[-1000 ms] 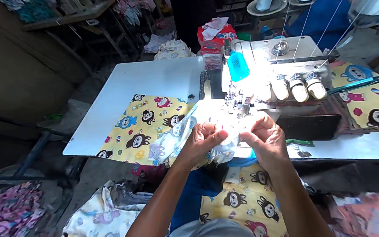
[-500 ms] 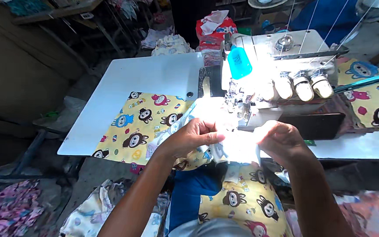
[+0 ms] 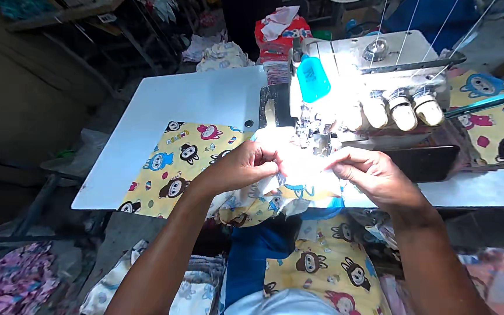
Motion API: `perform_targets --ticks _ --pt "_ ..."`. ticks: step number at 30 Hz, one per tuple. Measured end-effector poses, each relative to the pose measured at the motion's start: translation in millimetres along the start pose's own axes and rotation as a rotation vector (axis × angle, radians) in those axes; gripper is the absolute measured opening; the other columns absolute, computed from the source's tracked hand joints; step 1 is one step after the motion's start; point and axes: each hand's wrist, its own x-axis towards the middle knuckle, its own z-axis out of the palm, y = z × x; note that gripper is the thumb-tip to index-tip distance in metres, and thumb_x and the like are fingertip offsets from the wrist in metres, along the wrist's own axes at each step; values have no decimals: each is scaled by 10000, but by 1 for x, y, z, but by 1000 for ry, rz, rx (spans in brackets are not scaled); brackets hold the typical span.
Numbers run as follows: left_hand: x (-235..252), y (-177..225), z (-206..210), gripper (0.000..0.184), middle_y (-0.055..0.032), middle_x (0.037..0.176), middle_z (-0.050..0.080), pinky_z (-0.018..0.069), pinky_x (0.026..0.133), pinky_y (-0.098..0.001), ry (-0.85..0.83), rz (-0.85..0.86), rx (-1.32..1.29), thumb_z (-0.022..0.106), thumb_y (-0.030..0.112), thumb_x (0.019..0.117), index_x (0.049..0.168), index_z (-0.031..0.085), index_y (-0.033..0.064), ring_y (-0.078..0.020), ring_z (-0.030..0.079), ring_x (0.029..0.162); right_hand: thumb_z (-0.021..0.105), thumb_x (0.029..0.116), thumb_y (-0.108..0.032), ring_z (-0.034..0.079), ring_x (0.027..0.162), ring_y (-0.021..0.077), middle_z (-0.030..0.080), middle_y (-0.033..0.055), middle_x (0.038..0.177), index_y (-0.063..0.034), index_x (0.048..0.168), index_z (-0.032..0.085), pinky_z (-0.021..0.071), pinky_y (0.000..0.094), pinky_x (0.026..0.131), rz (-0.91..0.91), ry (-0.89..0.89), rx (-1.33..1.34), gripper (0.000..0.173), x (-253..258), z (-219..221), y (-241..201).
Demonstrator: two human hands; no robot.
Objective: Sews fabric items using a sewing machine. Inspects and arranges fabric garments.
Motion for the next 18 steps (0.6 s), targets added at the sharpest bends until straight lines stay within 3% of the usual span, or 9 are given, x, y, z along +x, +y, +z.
perform_targets --ticks 3,5,7,9,11,14,18 --pt "1 0 1 214 92 730 609 397 619 -135 99 68 484 515 65 942 838 696 113 59 517 666 521 1038 -65 636 767 -5 710 -50 932 -105 1058 712 526 132 672 66 42 -101 197 1 4 -2" --pt "3 1 2 243 75 752 622 428 667 -170 129 112 635 492 69 953 832 695 123 26 550 715 535 1044 -120 578 668 -17 653 -68 816 -117 1016 699 479 123 600 100 85 -140 166 1 12 -2" --pt "4 0 3 241 48 768 628 447 687 -218 133 139 703 490 79 953 833 695 117 -22 572 737 653 973 -123 571 650 -16 637 -71 796 -121 1015 669 483 128 587 117 98 -127 45 1 20 0" --pt "5 0 3 173 25 768 605 457 660 -275 111 156 753 541 144 942 847 685 124 -79 576 732 798 851 -119 662 768 21 699 -46 908 -122 1070 667 565 164 670 120 113 -130 256 0 28 4" --pt "5 -2 4 112 -1 783 603 476 641 -321 91 175 844 640 224 841 884 686 131 -135 599 746 843 800 -115 679 825 44 714 -30 971 -128 1088 669 578 196 699 117 179 -190 337 -1 36 8" --pt "3 0 8 308 -86 907 650 520 669 -429 65 100 961 780 277 807 1039 705 88 -251 651 830 828 802 -96 682 827 48 716 -33 970 -147 1080 673 583 223 697 126 268 -294 322 -1 46 13" --pt "7 -8 6 272 -121 967 679 531 695 -447 110 140 941 739 293 862 1026 724 77 -285 671 883 808 836 -127 667 841 46 697 -30 992 -151 1077 715 570 232 717 109 307 -354 260 -2 51 17"
